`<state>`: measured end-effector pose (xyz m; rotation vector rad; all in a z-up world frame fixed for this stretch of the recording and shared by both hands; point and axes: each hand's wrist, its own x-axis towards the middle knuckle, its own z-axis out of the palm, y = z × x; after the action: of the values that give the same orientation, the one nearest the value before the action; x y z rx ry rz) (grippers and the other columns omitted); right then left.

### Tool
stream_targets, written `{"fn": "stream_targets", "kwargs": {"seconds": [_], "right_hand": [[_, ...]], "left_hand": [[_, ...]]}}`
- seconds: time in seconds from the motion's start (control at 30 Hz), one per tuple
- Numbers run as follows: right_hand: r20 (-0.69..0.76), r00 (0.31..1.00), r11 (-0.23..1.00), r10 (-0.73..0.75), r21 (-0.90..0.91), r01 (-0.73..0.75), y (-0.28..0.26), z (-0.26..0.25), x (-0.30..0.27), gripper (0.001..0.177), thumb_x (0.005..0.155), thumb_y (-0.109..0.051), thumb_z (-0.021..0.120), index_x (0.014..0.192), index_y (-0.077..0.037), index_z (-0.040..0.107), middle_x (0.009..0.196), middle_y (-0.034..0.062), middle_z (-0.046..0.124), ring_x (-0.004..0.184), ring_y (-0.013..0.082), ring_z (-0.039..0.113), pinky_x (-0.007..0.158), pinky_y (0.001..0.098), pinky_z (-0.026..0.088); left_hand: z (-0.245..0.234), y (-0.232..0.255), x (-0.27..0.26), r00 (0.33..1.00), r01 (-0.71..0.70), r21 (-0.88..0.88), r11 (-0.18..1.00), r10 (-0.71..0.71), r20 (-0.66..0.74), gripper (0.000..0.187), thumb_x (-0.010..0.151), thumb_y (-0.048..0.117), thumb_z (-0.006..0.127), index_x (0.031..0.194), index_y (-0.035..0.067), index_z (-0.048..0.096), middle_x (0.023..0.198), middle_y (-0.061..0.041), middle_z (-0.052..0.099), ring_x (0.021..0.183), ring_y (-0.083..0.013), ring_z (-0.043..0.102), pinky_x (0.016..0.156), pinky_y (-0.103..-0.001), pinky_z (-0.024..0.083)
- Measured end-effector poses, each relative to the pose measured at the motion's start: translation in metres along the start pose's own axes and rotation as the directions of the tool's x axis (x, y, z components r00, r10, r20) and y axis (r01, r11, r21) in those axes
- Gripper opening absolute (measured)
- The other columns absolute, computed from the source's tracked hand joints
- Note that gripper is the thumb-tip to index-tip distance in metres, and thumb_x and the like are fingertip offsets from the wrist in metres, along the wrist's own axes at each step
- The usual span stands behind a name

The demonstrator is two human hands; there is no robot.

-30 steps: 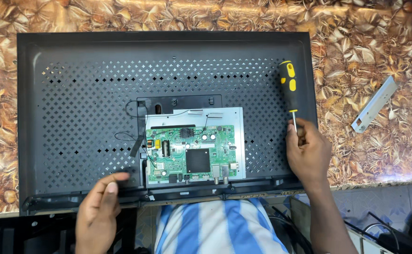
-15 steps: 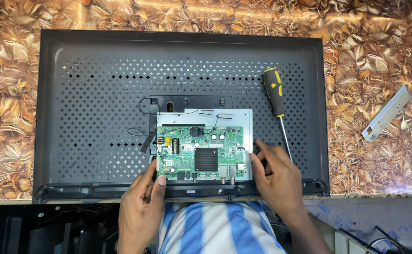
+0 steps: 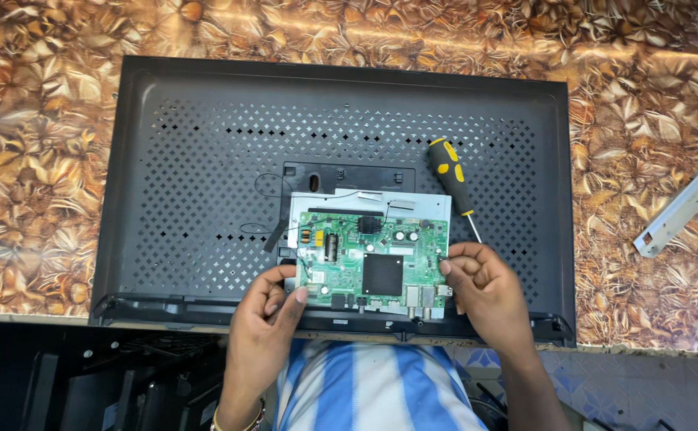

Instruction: The person uses a screwdriver to remove screws from a circuit board mounted inside a black perforated metal casing. They then lift the circuit board out of the casing and place it on a nearby workbench.

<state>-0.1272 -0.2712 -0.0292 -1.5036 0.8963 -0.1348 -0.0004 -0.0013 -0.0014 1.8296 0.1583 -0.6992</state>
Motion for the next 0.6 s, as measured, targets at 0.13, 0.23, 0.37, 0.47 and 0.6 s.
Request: {"fn": "stream_targets", "kwargs": {"seconds": [0.13, 0.23, 0.37, 0.47, 0.6], "right_hand": [[0.053, 0.998, 0.999, -0.016, 0.042, 0.014, 0.003, -0.002, 0.003, 0.031, 0.098, -0.021, 0.068, 0.122, -0.002, 0.064, 0.067, 0.0021, 0.057, 0.051, 0.0143, 0.055, 0.056, 0.0279, 0.049], [0.042, 0.999, 0.998, 0.021, 0.053, -0.023, 0.006, -0.002, 0.004, 0.040, 0.096, -0.023, 0.067, 0.130, -0.003, 0.062, 0.084, 0.0049, 0.063, 0.069, 0.0167, 0.061, 0.068, 0.0319, 0.052], [0.036, 0.999, 0.998, 0.031, 0.053, -0.033, 0.006, -0.003, 0.003, 0.045, 0.094, -0.025, 0.068, 0.134, -0.005, 0.061, 0.094, 0.0056, 0.067, 0.083, 0.0163, 0.062, 0.075, 0.0332, 0.052], [0.071, 0.997, 0.997, -0.017, 0.077, 0.011, 0.007, -0.002, 0.002, 0.051, 0.095, -0.025, 0.067, 0.140, -0.004, 0.058, 0.085, 0.0023, 0.058, 0.077, 0.0123, 0.052, 0.071, 0.0298, 0.044], [0.069, 0.998, 0.998, 0.010, 0.068, -0.015, 0.003, -0.001, 0.002, 0.060, 0.094, -0.024, 0.066, 0.148, -0.004, 0.051, 0.085, 0.0062, 0.058, 0.078, 0.0190, 0.062, 0.084, 0.0356, 0.051]], "left_hand": [[0.003, -0.004, 0.004, 0.999, -0.044, 0.040, 0.998, 0.043, 0.023, 0.038, 0.092, 0.033, 0.070, 0.125, 0.014, 0.071, 0.073, 0.006, 0.026, 0.060, -0.0062, 0.029, 0.056, -0.024, 0.028], [0.002, -0.001, 0.003, 0.998, -0.047, 0.035, 0.998, 0.046, 0.038, 0.038, 0.091, 0.033, 0.072, 0.125, 0.014, 0.072, 0.073, 0.006, 0.029, 0.059, -0.0056, 0.031, 0.056, -0.023, 0.030], [0.002, 0.002, 0.003, 0.997, -0.009, 0.005, 1.000, 0.009, 0.075, 0.034, 0.090, 0.033, 0.076, 0.118, 0.014, 0.070, 0.071, 0.007, 0.028, 0.056, -0.0056, 0.029, 0.054, -0.023, 0.029], [0.006, -0.019, 0.010, 0.985, -0.015, -0.189, 0.982, 0.047, 0.167, 0.018, 0.094, 0.019, 0.076, 0.107, 0.010, 0.066, 0.073, 0.006, 0.029, 0.056, -0.0051, 0.027, 0.052, -0.023, 0.025], [0.009, -0.016, 0.009, 0.970, -0.090, -0.087, 0.992, 0.107, 0.220, 0.028, 0.099, 0.037, 0.067, 0.092, 0.013, 0.058, 0.072, 0.007, 0.029, 0.061, -0.0068, 0.028, 0.055, -0.025, 0.025]]}}
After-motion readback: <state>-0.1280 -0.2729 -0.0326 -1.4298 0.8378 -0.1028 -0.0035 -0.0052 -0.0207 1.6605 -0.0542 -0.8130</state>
